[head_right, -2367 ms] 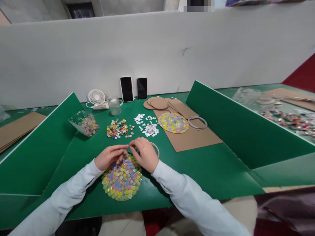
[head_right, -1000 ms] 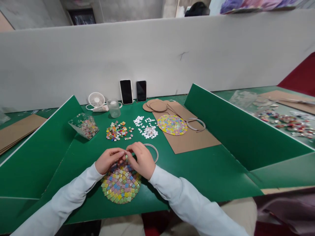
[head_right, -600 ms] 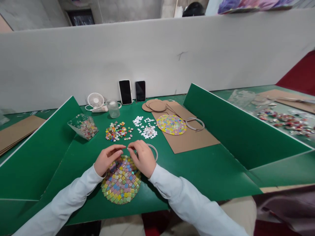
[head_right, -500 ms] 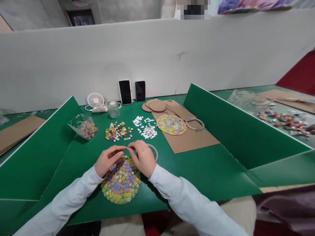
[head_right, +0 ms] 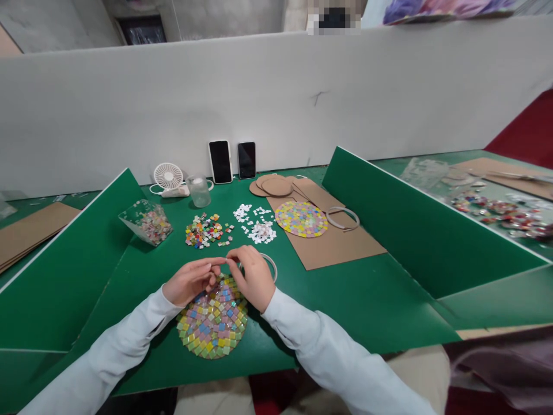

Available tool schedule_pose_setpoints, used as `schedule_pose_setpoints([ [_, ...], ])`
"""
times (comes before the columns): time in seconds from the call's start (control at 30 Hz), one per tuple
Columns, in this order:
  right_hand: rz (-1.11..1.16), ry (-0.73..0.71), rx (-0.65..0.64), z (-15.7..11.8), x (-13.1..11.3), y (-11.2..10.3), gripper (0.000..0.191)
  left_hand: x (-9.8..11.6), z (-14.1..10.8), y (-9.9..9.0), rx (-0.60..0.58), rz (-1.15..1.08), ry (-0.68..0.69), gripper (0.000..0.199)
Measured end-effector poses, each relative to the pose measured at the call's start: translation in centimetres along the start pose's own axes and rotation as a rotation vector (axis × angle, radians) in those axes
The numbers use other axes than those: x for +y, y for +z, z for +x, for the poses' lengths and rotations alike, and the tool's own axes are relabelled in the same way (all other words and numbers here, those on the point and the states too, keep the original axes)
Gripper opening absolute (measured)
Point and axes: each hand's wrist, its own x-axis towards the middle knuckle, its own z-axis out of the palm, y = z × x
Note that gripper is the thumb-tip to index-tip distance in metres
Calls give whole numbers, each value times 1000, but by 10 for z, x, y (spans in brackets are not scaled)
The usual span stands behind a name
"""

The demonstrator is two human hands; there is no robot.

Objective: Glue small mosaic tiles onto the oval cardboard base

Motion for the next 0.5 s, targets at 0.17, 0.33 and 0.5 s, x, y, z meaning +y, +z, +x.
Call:
schedule_pose_setpoints([
  [0.17,-1,-9,-19,0,-1,-1,10,0,0,0,44,56,40,30],
  [0.33,0,-5,-16,1,0,-2,9,2,0,-4,146,352,185,25],
  [0.5,1,-4,-17,1,1,-3,8,6,2,-10,194,798,337,19],
])
